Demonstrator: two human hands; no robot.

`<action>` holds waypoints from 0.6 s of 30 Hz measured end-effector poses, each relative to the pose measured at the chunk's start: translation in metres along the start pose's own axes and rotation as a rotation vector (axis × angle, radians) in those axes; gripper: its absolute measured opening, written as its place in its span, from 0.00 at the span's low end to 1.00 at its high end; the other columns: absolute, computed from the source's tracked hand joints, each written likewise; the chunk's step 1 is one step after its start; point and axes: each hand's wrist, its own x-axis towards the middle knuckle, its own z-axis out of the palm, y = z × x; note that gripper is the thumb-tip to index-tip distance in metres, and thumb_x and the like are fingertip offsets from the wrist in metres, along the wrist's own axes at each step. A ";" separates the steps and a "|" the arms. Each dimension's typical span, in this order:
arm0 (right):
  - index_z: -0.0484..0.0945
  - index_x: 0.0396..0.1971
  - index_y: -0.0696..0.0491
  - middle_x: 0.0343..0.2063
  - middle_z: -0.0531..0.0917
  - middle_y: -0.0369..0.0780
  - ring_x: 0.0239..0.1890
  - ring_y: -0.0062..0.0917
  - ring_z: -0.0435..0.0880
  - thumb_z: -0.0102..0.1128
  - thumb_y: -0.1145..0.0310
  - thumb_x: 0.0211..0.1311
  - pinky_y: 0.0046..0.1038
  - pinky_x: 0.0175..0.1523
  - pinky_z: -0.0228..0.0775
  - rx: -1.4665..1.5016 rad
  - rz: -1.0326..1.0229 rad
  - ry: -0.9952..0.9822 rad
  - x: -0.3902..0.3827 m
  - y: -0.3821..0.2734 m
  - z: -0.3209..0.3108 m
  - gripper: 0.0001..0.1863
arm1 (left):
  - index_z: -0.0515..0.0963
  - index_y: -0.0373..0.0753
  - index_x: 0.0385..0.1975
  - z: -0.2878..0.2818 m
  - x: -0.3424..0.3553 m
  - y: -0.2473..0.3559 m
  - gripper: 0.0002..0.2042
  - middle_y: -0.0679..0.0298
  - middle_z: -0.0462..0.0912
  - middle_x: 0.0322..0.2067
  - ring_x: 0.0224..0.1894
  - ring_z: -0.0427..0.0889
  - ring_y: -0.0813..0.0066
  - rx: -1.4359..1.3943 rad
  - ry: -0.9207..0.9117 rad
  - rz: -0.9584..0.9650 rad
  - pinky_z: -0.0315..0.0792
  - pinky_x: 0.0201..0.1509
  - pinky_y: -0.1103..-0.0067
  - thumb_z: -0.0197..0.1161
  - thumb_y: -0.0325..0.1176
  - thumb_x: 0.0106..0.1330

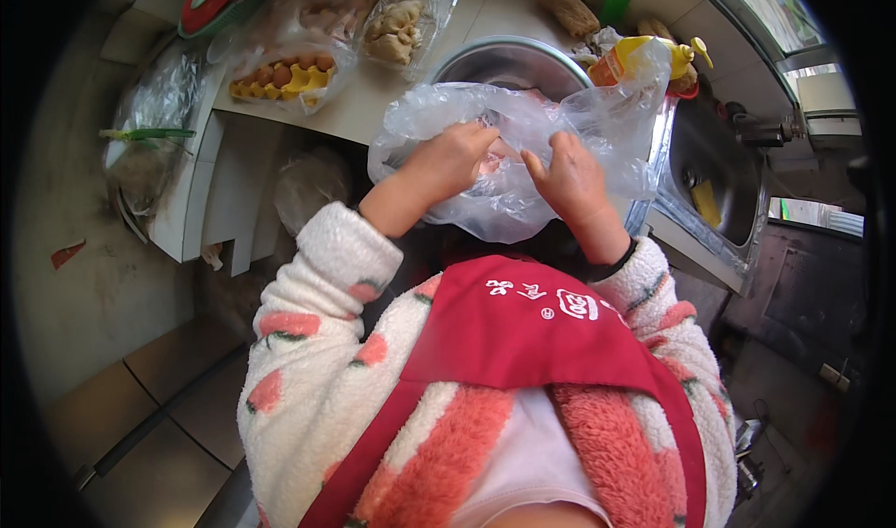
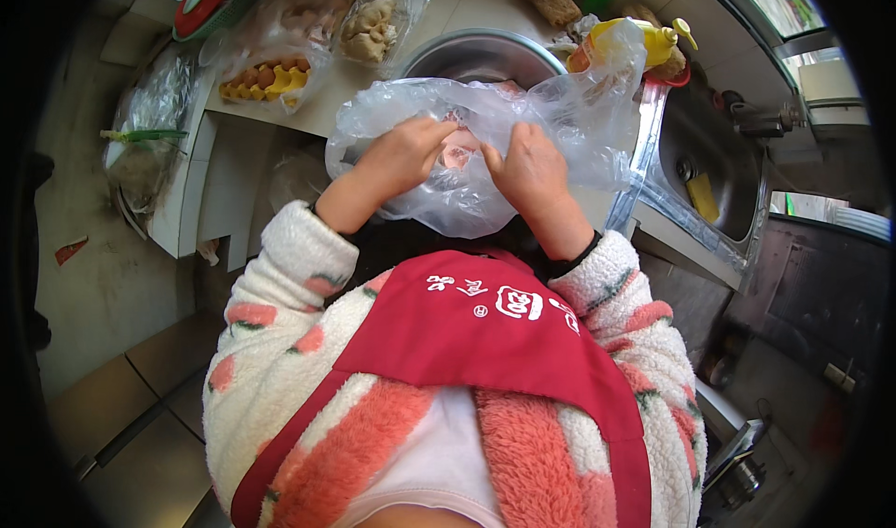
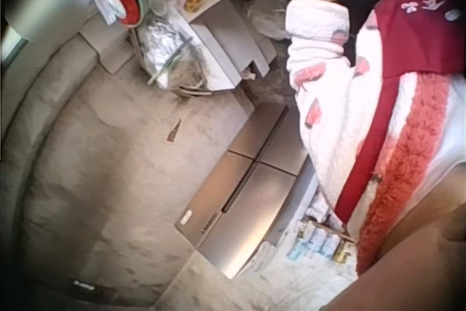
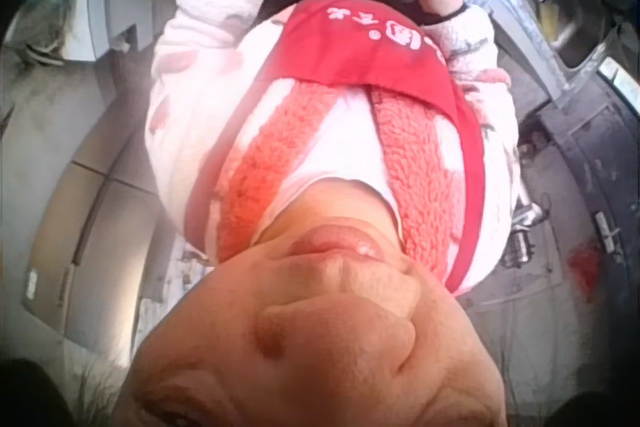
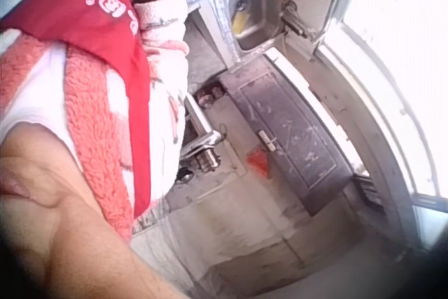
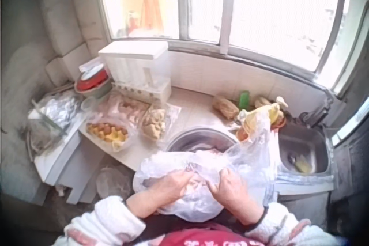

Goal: The person unpacks raw meat from a plastic bag into a metal bowl, then rinses the meat under running water in the sink. They also rinse a small metal bowl and a green colander, and briefly wipe a wooden countertop with a cloth.

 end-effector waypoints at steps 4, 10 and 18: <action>0.72 0.29 0.59 0.28 0.77 0.49 0.33 0.40 0.77 0.57 0.49 0.43 0.36 0.37 0.69 -0.109 0.249 -0.342 -0.010 0.011 0.013 0.26 | 0.68 0.34 0.42 -0.002 0.009 -0.010 0.14 0.52 0.73 0.42 0.46 0.72 0.60 -0.833 -0.012 -0.208 0.67 0.46 0.69 0.46 0.31 0.58; 0.76 0.30 0.62 0.32 0.78 0.52 0.38 0.42 0.77 0.54 0.49 0.44 0.35 0.43 0.67 0.060 0.276 -0.835 0.014 0.040 0.074 0.27 | 0.70 0.34 0.42 0.026 0.025 -0.040 0.14 0.57 0.74 0.42 0.43 0.74 0.69 -1.585 -0.218 -0.486 0.68 0.45 0.75 0.48 0.34 0.59; 0.74 0.38 0.62 0.36 0.77 0.50 0.43 0.40 0.75 0.60 0.65 0.40 0.30 0.45 0.64 0.670 0.569 -0.463 0.012 0.048 0.115 0.22 | 0.69 0.35 0.44 0.058 0.066 -0.075 0.17 0.57 0.75 0.38 0.37 0.77 0.67 -1.598 -0.258 -0.483 0.71 0.41 0.75 0.46 0.40 0.61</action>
